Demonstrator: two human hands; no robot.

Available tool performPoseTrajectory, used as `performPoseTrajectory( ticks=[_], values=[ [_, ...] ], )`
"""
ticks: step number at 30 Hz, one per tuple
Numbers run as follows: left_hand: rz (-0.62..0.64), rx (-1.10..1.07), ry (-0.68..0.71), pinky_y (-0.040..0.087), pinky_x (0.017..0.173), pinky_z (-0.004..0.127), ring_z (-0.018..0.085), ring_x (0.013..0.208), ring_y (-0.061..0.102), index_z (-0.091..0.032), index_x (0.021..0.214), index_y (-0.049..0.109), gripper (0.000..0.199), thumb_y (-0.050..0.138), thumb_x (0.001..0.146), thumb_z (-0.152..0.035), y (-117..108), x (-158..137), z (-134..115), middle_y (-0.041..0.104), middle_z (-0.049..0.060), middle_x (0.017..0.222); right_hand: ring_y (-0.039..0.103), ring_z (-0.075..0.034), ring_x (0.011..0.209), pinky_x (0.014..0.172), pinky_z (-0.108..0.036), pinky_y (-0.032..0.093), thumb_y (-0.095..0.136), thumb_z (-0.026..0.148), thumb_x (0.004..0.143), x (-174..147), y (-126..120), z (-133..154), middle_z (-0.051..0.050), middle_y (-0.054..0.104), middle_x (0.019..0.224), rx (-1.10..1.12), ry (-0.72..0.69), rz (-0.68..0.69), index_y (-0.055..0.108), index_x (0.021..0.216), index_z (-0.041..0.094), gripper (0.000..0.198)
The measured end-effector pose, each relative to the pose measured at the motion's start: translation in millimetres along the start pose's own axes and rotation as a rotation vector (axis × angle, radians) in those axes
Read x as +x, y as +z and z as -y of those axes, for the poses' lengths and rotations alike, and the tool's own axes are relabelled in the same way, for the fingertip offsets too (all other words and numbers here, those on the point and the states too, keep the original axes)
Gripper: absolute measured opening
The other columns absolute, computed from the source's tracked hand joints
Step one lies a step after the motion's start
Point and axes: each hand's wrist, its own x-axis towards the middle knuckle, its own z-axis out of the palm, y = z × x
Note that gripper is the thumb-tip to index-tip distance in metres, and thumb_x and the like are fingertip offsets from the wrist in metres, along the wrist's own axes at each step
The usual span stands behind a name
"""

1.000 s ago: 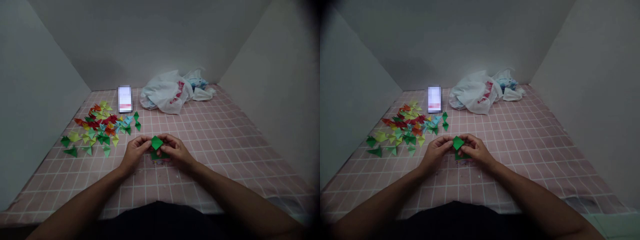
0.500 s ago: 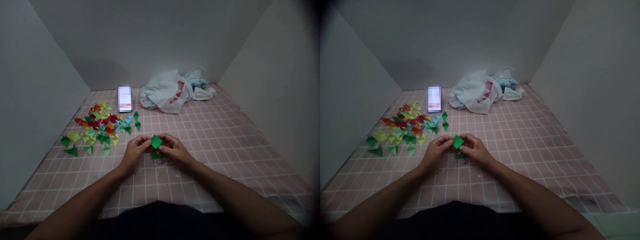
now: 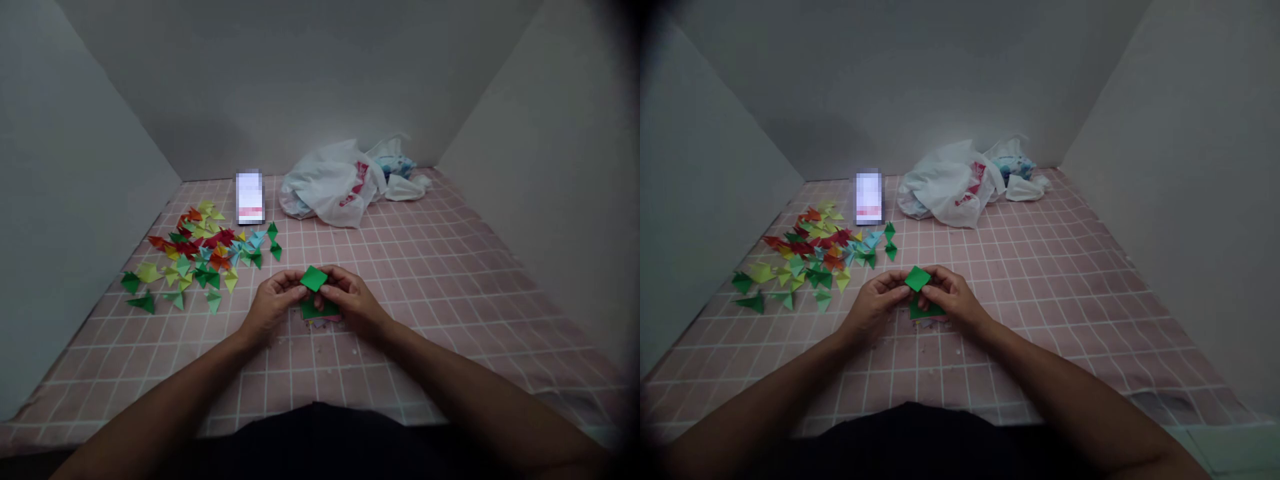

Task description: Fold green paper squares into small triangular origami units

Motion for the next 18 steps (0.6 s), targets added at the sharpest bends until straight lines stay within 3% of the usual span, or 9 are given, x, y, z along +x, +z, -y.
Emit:
performPoseTrajectory(
  ticks=[18],
  values=[
    [-0.010,-0.061,-0.019,0.050,0.070,0.025,0.011,0.069,0.064,-0.014,0.094,0.076,0.030,0.087,0.066,-0.023,4.5,-0.6,-3.4,0.073,0.003,0.079,0.061,-0.013,0.063,0.063,-0.028,0.047,0.073,0.034,0.084,-0.9,1.4,1.7,0.001,0.068,0.073,-0.010,-0.015,-0.007,0.067,0.109,0.020,0.029]
  ],
)
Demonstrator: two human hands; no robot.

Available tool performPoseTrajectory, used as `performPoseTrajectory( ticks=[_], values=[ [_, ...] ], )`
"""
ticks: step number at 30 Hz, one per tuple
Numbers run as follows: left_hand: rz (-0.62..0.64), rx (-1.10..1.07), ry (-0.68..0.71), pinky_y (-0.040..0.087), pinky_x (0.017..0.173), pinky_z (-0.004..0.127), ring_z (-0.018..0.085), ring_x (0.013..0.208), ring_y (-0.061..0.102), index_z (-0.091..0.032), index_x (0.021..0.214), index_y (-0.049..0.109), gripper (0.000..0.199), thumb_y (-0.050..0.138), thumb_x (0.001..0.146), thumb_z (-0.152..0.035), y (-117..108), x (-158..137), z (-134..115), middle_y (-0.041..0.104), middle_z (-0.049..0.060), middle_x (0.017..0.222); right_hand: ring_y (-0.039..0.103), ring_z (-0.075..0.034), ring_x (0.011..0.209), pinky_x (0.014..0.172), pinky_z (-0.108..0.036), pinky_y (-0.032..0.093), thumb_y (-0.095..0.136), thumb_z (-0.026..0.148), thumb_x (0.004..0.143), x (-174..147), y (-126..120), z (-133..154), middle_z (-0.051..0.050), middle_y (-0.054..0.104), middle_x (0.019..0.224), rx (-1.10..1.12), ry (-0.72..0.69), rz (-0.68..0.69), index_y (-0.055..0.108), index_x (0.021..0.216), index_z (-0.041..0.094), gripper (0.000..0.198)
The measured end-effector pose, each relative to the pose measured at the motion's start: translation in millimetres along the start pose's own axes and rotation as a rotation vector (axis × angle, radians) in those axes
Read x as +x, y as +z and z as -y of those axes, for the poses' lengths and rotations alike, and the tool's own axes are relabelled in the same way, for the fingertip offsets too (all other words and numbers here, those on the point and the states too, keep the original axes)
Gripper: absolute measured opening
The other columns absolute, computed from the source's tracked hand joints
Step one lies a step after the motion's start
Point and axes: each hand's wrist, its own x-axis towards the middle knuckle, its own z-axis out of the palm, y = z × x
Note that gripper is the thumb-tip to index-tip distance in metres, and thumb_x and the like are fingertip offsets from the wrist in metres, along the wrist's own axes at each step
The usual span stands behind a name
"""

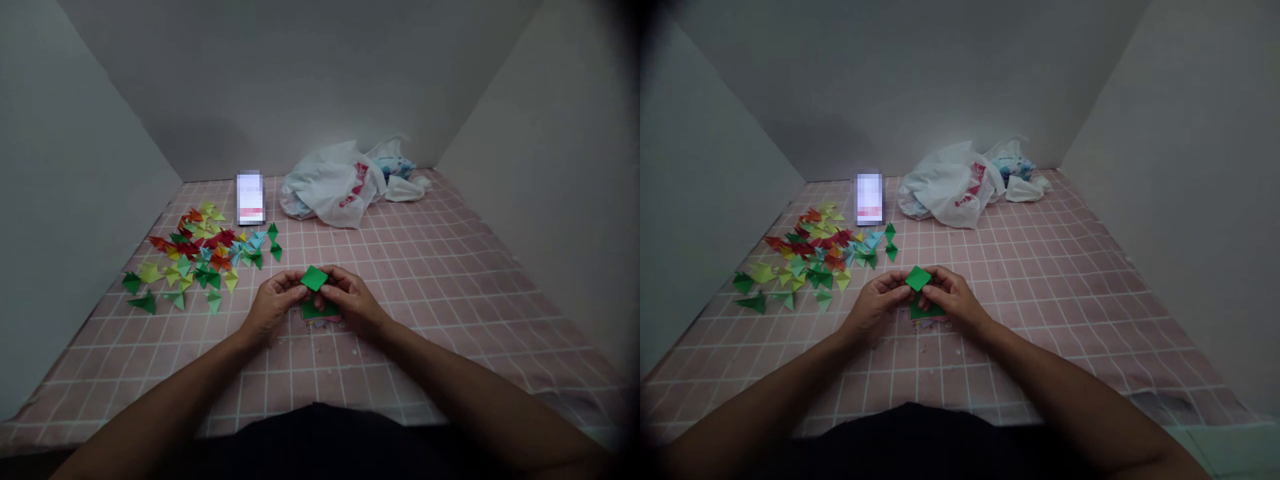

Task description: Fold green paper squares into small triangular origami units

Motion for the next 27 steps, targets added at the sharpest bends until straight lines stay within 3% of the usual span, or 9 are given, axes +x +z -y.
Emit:
performPoseTrajectory(
  ticks=[17,27],
  values=[
    [-0.016,0.026,0.003,0.049,0.069,0.025,0.012,0.068,0.063,-0.014,0.091,0.075,0.032,0.088,0.064,-0.024,-1.7,1.5,2.7,0.072,0.002,0.078,0.061,-0.013,0.063,0.063,-0.029,0.049,0.070,0.035,0.085,-0.4,1.6,2.1,0.001,0.066,0.072,-0.060,0.008,-0.003,0.065,0.106,0.020,0.027],
    [-0.017,0.043,0.044,0.049,0.070,0.026,0.012,0.069,0.062,-0.015,0.088,0.070,0.025,0.084,0.072,-0.028,-5.3,0.7,7.8,0.069,0.001,0.079,0.060,-0.012,0.067,0.062,-0.026,0.052,0.073,0.037,0.085,-0.1,1.6,3.6,0.000,0.062,0.083,-0.121,-0.022,0.082,0.061,0.108,0.021,0.031]
  ],
)
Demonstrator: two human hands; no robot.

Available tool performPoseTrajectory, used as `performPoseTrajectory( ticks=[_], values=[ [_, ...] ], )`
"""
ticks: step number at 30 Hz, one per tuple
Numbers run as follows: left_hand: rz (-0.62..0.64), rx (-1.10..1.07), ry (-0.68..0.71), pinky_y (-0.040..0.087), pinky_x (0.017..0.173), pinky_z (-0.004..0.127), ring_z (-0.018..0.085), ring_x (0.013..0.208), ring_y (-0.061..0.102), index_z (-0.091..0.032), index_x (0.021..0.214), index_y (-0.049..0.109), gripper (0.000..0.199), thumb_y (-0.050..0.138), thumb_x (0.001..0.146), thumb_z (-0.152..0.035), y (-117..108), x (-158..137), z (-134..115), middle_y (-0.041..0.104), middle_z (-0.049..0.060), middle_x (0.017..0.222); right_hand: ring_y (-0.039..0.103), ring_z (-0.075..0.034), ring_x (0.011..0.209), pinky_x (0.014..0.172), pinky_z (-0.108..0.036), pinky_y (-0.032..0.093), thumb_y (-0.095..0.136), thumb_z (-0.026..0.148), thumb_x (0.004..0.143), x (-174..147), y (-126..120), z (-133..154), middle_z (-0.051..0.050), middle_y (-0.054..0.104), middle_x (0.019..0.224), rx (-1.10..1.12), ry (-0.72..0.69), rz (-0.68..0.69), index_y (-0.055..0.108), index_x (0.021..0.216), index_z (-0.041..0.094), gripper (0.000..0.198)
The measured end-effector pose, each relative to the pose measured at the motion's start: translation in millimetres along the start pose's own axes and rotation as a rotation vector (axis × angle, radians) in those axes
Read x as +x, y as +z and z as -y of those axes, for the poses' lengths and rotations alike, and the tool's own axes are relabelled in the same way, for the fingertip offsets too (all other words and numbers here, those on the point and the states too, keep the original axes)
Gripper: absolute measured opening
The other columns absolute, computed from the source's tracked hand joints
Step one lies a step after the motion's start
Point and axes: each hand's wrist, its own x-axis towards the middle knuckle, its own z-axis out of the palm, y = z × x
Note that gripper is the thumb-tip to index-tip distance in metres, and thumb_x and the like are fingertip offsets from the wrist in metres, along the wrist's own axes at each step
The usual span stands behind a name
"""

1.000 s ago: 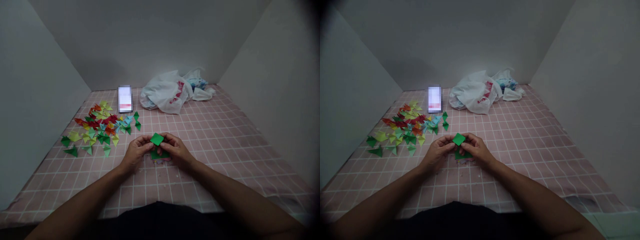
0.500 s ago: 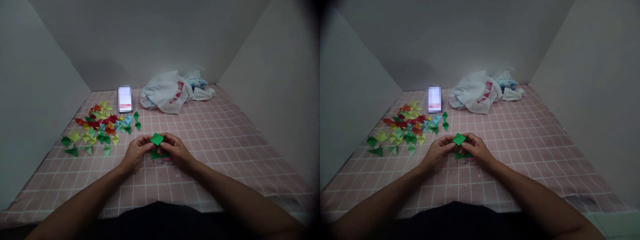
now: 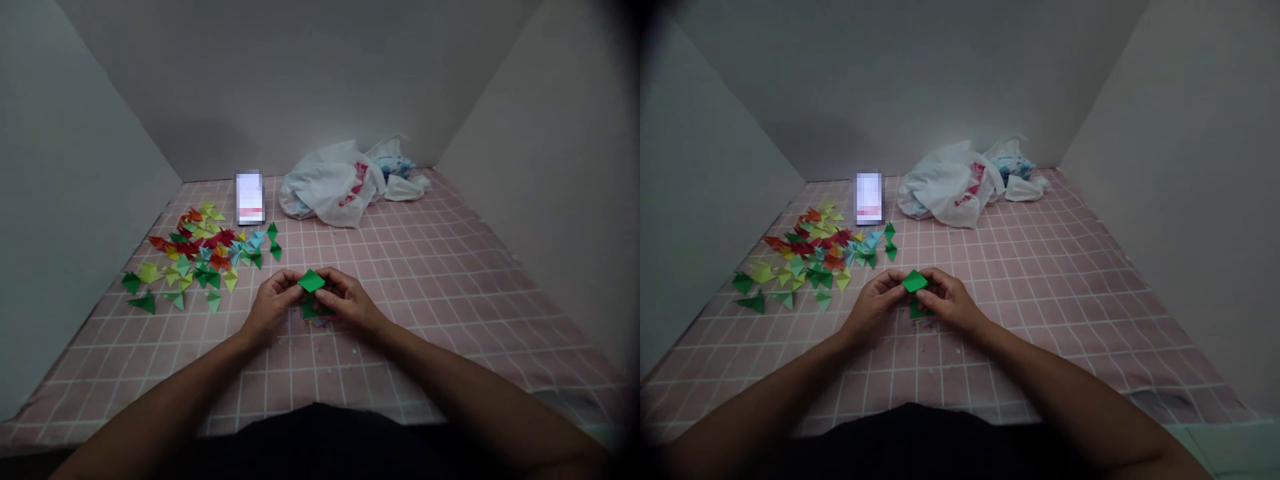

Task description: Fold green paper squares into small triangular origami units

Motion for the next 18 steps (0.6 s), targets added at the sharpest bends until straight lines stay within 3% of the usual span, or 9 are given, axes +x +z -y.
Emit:
performPoseTrajectory(
  ticks=[8,18],
  values=[
    [-0.012,0.135,0.044,0.050,0.071,0.026,0.013,0.072,0.062,-0.016,0.085,0.068,0.025,0.083,0.071,-0.029,0.2,-1.4,-4.8,0.067,0.000,0.079,0.061,-0.016,0.082,0.074,-0.031,0.053,0.079,0.036,0.077,0.7,0.2,-6.7,-0.004,0.065,0.098,-0.075,-0.022,-0.091,0.063,0.107,0.023,0.036],
    [-0.012,0.188,0.070,0.047,0.071,0.026,0.014,0.074,0.061,-0.016,0.086,0.068,0.023,0.081,0.071,-0.028,3.2,-3.9,-9.8,0.067,0.000,0.079,0.062,-0.015,0.083,0.075,-0.029,0.052,0.084,0.031,0.074,0.9,1.4,-8.9,-0.001,0.063,0.097,0.037,-0.031,-0.026,0.063,0.106,0.023,0.039]
  ],
)
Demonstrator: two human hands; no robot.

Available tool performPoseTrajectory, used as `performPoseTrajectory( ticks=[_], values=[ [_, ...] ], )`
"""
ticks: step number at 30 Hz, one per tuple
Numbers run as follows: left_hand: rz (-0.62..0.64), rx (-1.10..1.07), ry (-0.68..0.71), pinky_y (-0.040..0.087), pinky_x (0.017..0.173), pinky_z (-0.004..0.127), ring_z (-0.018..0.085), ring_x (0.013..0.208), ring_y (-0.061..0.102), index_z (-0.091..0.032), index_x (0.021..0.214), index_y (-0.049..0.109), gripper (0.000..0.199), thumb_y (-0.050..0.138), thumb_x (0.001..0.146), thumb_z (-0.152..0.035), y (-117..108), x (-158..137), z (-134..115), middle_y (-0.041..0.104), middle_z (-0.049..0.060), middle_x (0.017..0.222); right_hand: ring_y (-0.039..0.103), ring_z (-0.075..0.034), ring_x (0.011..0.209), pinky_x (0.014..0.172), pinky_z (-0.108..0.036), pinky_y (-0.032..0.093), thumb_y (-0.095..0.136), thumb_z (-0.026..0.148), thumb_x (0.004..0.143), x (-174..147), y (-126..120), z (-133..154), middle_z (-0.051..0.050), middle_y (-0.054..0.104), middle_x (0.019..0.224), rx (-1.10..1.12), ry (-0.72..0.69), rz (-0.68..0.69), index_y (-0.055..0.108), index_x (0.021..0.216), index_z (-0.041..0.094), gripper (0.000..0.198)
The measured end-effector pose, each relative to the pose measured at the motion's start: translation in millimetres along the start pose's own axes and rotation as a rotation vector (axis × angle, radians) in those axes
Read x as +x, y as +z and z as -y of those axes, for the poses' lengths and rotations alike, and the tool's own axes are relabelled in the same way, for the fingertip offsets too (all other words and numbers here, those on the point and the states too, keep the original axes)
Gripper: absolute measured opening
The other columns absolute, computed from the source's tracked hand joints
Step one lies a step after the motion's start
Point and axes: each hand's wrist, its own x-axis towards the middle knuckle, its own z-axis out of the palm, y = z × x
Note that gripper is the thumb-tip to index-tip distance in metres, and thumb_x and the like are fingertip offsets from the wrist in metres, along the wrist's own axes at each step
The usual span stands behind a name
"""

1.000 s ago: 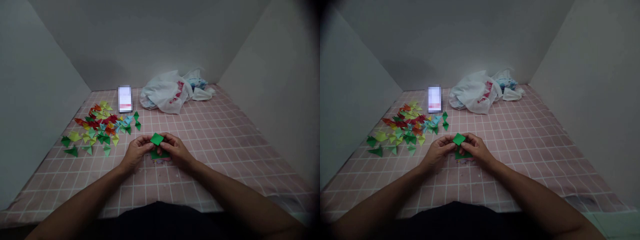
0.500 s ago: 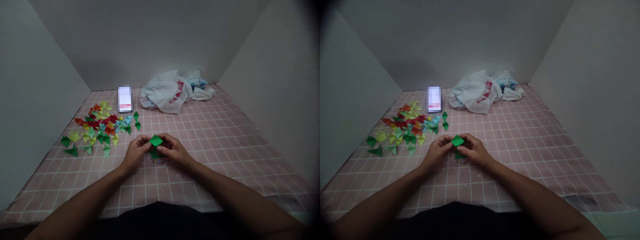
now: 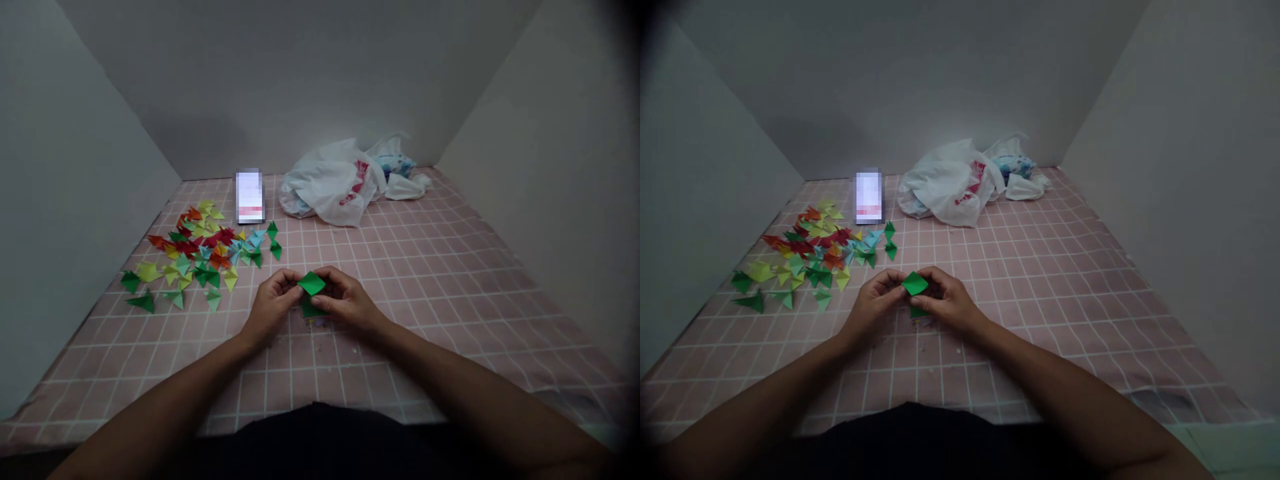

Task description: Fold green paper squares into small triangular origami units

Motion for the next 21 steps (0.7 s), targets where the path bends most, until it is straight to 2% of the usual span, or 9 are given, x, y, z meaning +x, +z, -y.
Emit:
performPoseTrajectory(
  ticks=[3,10,14,21],
  values=[
    [0.001,0.000,-0.007,0.047,0.071,0.026,0.014,0.073,0.061,-0.016,0.086,0.069,0.023,0.081,0.071,-0.029,-0.4,-0.2,-0.1,0.067,0.001,0.079,0.062,-0.016,0.083,0.074,-0.030,0.051,0.083,0.030,0.074,-0.6,0.3,1.8,-0.002,0.064,0.097,-0.051,-0.003,-0.020,0.063,0.106,0.023,0.038],
    [0.029,0.014,-0.020,0.049,0.071,0.026,0.013,0.073,0.062,-0.016,0.085,0.069,0.027,0.086,0.067,-0.027,1.4,-0.9,1.6,0.068,0.000,0.078,0.057,-0.014,0.071,0.067,-0.029,0.047,0.071,0.033,0.086,-3.5,0.0,8.9,0.000,0.062,0.080,-0.241,-0.045,-0.139,0.067,0.089,0.021,0.013],
    [0.052,0.008,-0.011,0.052,0.070,0.027,0.014,0.073,0.064,-0.016,0.088,0.070,0.027,0.086,0.070,-0.030,2.1,-1.0,3.2,0.069,0.001,0.079,0.055,-0.013,0.067,0.063,-0.028,0.045,0.070,0.035,0.087,-4.2,-0.1,8.0,0.001,0.062,0.076,-0.270,-0.052,-0.190,0.067,0.086,0.021,0.015],
    [0.004,0.025,0.009,0.050,0.064,0.025,0.012,0.067,0.061,-0.015,0.084,0.071,0.026,0.086,0.070,-0.032,3.2,-2.8,1.0,0.067,0.000,0.074,0.053,-0.012,0.065,0.060,-0.026,0.044,0.073,0.034,0.085,-4.5,0.9,7.2,0.001,0.061,0.075,-0.211,-0.044,-0.171,0.067,0.086,0.020,0.016]
  ],
)
